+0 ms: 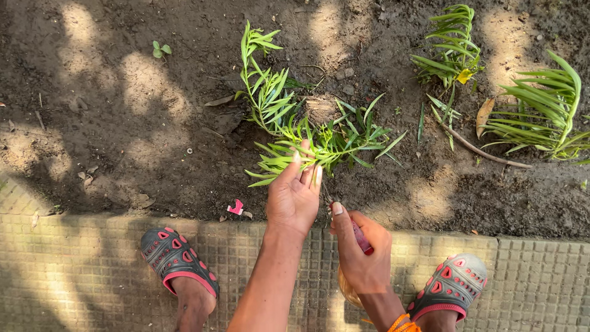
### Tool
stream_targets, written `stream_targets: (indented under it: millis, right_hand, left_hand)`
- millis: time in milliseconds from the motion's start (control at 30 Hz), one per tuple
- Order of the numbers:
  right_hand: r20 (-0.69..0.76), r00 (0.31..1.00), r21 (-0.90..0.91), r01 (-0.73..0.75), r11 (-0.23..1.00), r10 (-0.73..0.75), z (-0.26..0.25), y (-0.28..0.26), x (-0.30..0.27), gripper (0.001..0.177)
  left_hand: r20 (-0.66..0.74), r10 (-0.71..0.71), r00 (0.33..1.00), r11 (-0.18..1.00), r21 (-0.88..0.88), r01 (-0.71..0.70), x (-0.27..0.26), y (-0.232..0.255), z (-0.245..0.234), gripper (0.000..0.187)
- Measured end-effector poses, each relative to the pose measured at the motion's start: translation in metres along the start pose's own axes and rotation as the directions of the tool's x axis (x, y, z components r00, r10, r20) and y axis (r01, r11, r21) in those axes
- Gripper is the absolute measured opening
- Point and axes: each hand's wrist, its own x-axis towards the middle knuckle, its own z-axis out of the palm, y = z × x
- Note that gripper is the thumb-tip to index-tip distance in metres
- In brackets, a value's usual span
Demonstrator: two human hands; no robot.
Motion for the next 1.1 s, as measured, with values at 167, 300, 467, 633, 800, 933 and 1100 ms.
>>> stream_targets:
  millis: [167,300,467,633,800,933,1100]
  right_hand:
    - [0.004,0.999,0.037,-0.041,0.998,0.041,0.000,0.005,0.000,0.044]
    - [0.019,0.999,0.036,-0.040,0.999,0.039,-0.001,0.008,0.001,0.045]
    - [0.028,0.997,0.039,-0.079,0.996,0.078,-0.002,0.012,0.001,0.047]
    - [0.011,0.994,0.065,-0.105,0.992,0.105,-0.004,0.019,0.002,0.046]
    - [-0.035,0.999,0.104,-0.019,0.994,0.023,-0.006,0.023,0.001,0.041]
    - [-0.042,0.985,0.144,-0.160,0.976,0.168,-0.008,0.027,0.002,0.039]
    - [-0.069,0.990,0.151,-0.109,0.982,0.120,-0.015,0.034,0.007,0.039]
  left_hand:
    - [-0.064,0.071,0.995,0.991,-0.111,-0.077,0.012,-0.008,-0.016,0.044]
    - [-0.323,0.114,0.939,0.987,-0.070,-0.144,0.018,-0.015,-0.021,0.039]
    - [-0.469,0.115,0.876,0.985,0.168,-0.039,0.005,-0.021,-0.007,0.045]
    - [-0.552,0.067,0.831,0.834,0.487,0.257,-0.022,-0.037,0.006,0.069]
    - [-0.472,-0.139,0.870,0.798,0.467,0.381,-0.023,-0.055,-0.005,0.092]
    - [-0.451,-0.188,0.872,0.783,0.467,0.410,0.000,-0.066,-0.018,0.111]
    - [-0.595,-0.156,0.789,0.828,0.357,0.433,0.023,-0.087,-0.027,0.112]
